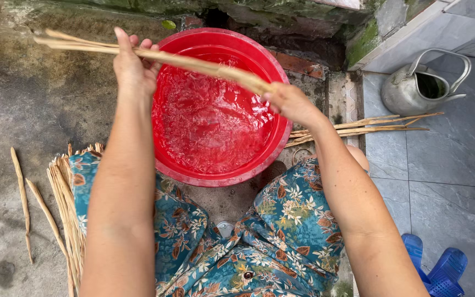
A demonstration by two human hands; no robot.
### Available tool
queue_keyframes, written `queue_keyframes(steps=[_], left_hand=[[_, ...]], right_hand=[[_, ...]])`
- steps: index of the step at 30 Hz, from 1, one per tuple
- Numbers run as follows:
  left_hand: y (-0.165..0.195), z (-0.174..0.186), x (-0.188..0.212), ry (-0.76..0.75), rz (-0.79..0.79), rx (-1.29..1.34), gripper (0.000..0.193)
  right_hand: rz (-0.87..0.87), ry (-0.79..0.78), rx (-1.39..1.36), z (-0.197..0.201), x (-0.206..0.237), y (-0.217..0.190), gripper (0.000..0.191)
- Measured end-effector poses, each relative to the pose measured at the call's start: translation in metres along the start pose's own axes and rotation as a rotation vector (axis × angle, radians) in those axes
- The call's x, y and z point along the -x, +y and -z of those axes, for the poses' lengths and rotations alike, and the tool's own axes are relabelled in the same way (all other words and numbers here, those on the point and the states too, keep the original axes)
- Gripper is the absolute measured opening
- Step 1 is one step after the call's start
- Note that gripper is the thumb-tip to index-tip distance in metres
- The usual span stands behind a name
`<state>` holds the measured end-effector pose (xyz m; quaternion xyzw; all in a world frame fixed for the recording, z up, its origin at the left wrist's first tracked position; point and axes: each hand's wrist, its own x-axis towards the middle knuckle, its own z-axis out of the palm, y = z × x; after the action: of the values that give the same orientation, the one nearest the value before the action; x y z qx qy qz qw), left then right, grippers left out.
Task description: The person sits on the floor and repeatedly submerges bundles of thin bamboo strips into a red basin of water. They agitate the strips by hand to ensure they are fully wetted, then place the soaked strips on the floor beside the basin.
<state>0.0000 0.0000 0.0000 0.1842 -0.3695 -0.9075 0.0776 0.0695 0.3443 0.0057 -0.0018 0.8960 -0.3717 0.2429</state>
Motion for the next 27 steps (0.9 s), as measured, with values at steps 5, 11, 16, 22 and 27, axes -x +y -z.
queue_keyframes(steps=[5,11,16,22,27], left_hand=[[-0.013,-0.018,0.047,-0.069,0.282,-0.703,0.079],[-0.119,-0.013,0.088,-0.564,0.603,-0.754,0.063],[-0.119,0.006,0.080,-0.279,0.488,-0.535,0.017],[-0.088,0.003,0.086,-0.285,0.336,-0.619,0.017],[-0.099,0.000,0.108,-0.366,0.368,-0.857,0.035]], right_hand=[[-0.031,0.085,-0.658,0.002,-0.008,0.009,0.023],[-0.008,-0.125,-0.395,-0.092,-0.033,-0.016,0.029],[0.237,-0.387,0.076,-0.105,-0.037,-0.015,0.038],[0.118,0.093,-0.352,-0.071,-0.046,-0.014,0.035],[0.092,-0.009,-0.624,-0.079,-0.047,-0.019,0.028]])
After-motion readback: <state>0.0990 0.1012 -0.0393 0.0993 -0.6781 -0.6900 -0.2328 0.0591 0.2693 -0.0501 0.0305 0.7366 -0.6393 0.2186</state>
